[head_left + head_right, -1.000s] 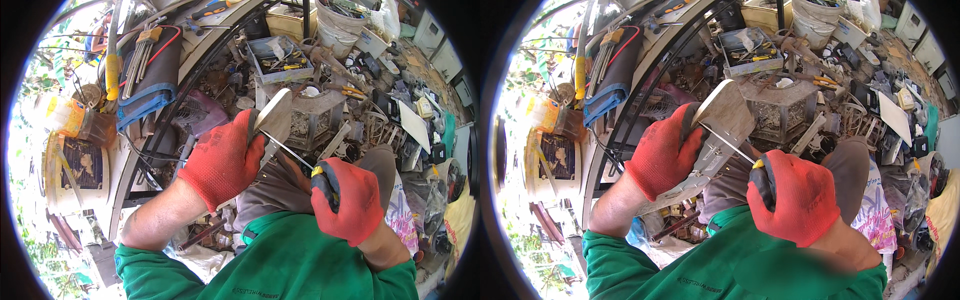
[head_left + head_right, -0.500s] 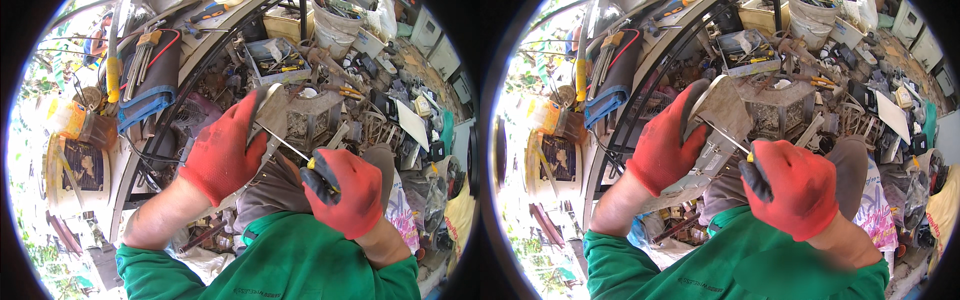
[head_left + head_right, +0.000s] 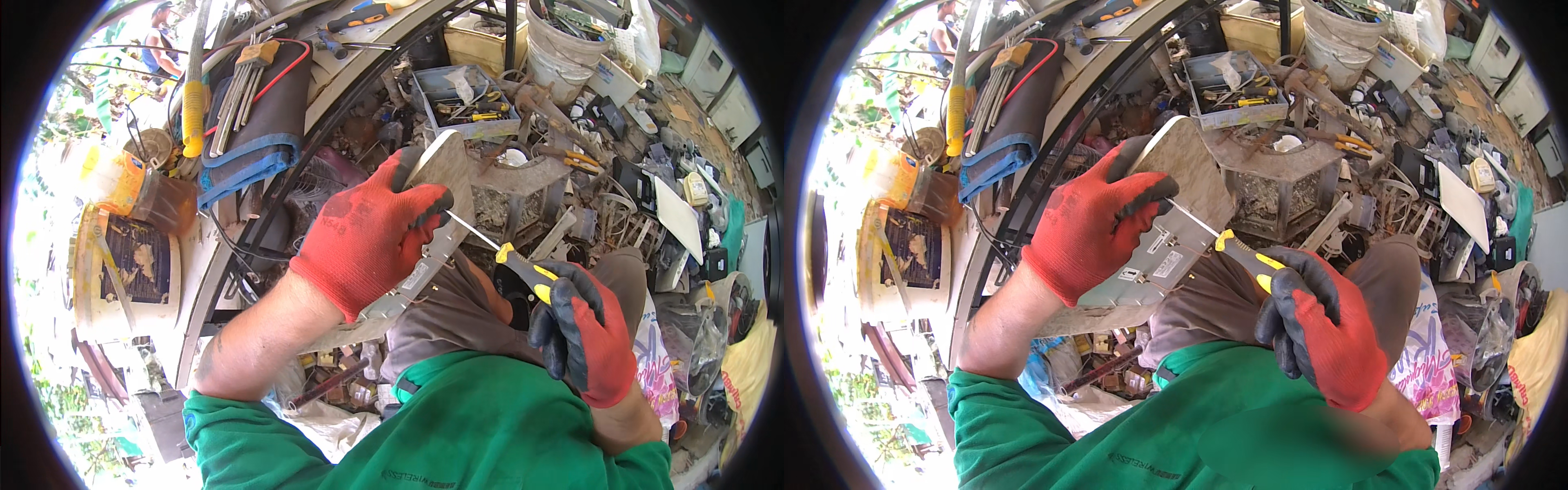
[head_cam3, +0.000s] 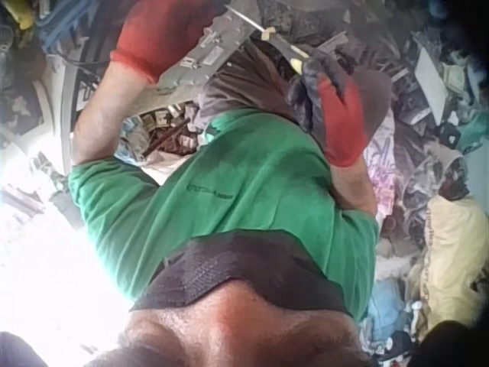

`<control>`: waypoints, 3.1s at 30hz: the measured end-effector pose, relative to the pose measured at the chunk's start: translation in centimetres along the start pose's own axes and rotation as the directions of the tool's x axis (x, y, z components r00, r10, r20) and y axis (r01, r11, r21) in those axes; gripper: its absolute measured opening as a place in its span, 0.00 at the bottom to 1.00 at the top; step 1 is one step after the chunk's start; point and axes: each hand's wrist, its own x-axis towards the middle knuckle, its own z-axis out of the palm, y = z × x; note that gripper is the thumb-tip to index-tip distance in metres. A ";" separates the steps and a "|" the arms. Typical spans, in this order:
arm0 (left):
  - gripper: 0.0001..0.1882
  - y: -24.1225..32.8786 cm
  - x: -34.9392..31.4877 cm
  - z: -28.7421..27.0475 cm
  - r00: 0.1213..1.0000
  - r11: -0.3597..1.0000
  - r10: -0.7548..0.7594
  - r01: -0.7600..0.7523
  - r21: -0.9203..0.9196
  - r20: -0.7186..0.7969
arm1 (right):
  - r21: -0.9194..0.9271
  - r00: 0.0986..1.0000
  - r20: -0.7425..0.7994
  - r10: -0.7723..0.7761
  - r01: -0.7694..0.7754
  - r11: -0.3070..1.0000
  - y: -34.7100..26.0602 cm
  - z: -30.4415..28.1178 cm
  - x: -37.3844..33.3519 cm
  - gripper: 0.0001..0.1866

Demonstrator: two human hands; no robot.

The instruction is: The person disassembles an electronic panel by removing screws with a screwdriver and prying the cover off.

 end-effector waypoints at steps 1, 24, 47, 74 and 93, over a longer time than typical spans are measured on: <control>0.17 -0.1 0.1 0.1 1.000 1.000 0.016 -0.016 0.017 0.003 | 0.002 0.998 -0.031 -0.048 0.048 0.999 0.2 0.2 0.0 0.20; 0.38 0.6 0.7 -0.1 0.993 0.962 -0.120 0.111 -0.250 -0.020 | -0.778 0.471 0.312 -0.825 0.625 0.062 2.6 -0.4 2.7 0.28; 0.31 0.3 0.9 0.1 0.993 0.943 -0.113 0.092 -0.321 -0.046 | -0.507 0.780 -0.085 -0.619 0.501 0.701 0.9 0.5 1.8 0.20; 0.31 0.2 0.6 -0.2 0.993 0.942 -0.108 0.091 -0.322 -0.035 | -0.692 0.490 0.299 -0.819 0.702 0.168 1.7 -1.0 2.7 0.21; 0.32 -0.2 0.5 -0.2 0.996 0.960 -0.071 0.051 -0.275 -0.061 | -0.748 0.676 0.173 -0.716 0.563 0.351 0.9 -1.0 2.2 0.26</control>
